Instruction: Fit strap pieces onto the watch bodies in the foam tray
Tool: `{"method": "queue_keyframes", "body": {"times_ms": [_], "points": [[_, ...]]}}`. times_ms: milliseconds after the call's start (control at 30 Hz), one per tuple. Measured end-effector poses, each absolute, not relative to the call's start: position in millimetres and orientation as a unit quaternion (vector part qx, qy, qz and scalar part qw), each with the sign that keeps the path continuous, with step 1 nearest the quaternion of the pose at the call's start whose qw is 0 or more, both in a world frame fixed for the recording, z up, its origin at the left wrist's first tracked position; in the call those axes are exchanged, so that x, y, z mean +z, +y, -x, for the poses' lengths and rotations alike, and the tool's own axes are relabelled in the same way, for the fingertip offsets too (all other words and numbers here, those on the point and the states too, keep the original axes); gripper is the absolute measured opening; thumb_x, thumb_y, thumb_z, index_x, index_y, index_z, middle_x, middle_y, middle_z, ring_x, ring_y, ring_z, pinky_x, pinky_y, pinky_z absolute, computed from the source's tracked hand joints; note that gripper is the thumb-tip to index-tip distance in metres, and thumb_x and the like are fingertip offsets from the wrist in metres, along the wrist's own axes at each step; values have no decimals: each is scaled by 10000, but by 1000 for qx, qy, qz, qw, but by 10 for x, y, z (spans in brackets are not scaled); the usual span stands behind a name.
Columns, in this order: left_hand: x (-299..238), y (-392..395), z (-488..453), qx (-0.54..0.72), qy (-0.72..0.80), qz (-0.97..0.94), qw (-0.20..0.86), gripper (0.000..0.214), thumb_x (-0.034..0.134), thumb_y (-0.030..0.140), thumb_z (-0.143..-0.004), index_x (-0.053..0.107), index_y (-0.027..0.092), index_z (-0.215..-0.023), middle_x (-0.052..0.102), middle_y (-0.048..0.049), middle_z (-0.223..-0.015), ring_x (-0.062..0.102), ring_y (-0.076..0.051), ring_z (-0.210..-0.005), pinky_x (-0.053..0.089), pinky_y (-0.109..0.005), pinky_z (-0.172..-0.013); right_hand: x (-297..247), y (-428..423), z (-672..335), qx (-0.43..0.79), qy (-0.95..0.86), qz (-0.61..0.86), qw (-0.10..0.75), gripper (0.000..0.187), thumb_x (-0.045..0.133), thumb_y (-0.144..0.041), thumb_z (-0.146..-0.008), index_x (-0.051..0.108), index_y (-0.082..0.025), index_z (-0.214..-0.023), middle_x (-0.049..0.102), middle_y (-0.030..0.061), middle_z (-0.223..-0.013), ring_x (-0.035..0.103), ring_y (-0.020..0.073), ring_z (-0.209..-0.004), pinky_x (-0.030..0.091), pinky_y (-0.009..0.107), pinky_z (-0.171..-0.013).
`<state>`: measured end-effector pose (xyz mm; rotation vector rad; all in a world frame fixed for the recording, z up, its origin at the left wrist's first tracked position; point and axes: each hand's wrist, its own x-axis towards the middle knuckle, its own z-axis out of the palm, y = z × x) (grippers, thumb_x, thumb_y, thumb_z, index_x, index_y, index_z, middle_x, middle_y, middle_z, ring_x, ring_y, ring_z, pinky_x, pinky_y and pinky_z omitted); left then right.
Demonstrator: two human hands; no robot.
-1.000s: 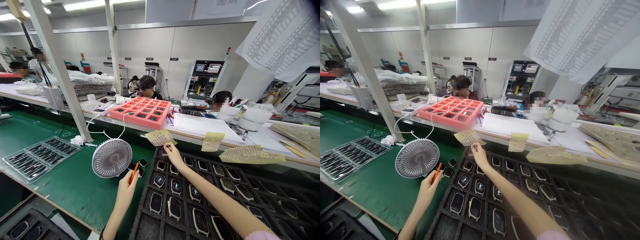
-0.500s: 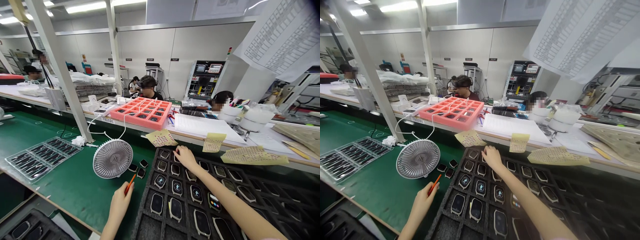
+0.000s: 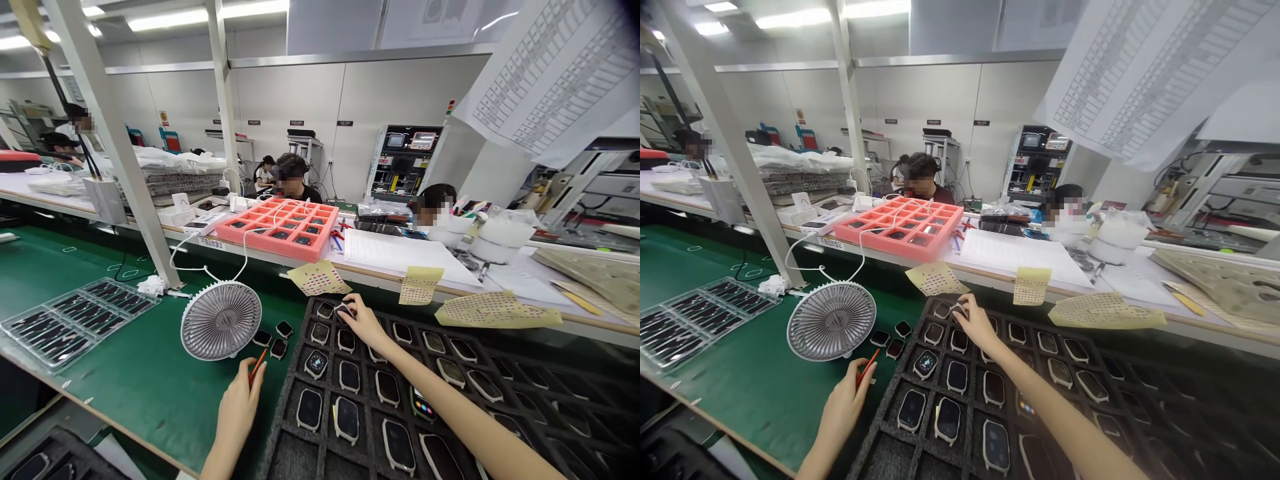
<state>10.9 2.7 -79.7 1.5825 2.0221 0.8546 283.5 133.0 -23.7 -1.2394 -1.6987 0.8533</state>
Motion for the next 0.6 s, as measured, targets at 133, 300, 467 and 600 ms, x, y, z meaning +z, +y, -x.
{"method": "queue_keyframes", "body": {"times_ms": [133, 300, 467, 600], "points": [[-387, -55, -349, 409, 581, -608, 355, 405, 304, 526, -918, 539, 198, -959, 447, 35, -574, 465, -152, -522, 323, -231, -520, -63, 990, -2534, 467, -627, 422, 459, 334, 479, -512, -812, 483, -248, -1017, 530, -23, -734, 519, 151, -590, 371, 254, -461], [-50, -18, -710, 423, 440, -587, 532, 423, 357, 535, -898, 533, 170, -775, 325, 80, -486, 247, -77, -403, 218, -198, -409, 141, 553, -2227, 721, -422, 289, 468, 196, 633, -369, -792, 531, -216, -859, 487, -57, -629, 449, 83, -475, 285, 188, -385], [-16, 10, -829, 435, 429, -586, 533, 423, 376, 535, -888, 503, 172, -711, 323, 88, -457, 219, -59, -364, 207, -191, -371, 207, 406, -2173, 733, -404, 286, 466, 237, 635, -399, -807, 514, -204, -747, 495, -65, -544, 449, 85, -409, 386, 221, -415], [-36, -11, -829, 435, 425, -585, 536, 435, 377, 541, -887, 513, 168, -710, 323, 91, -447, 210, -56, -357, 202, -191, -366, 215, 421, -2180, 724, -399, 297, 478, 285, 663, -427, -778, 492, -209, -713, 498, -68, -501, 464, 91, -408, 403, 226, -448]]}}
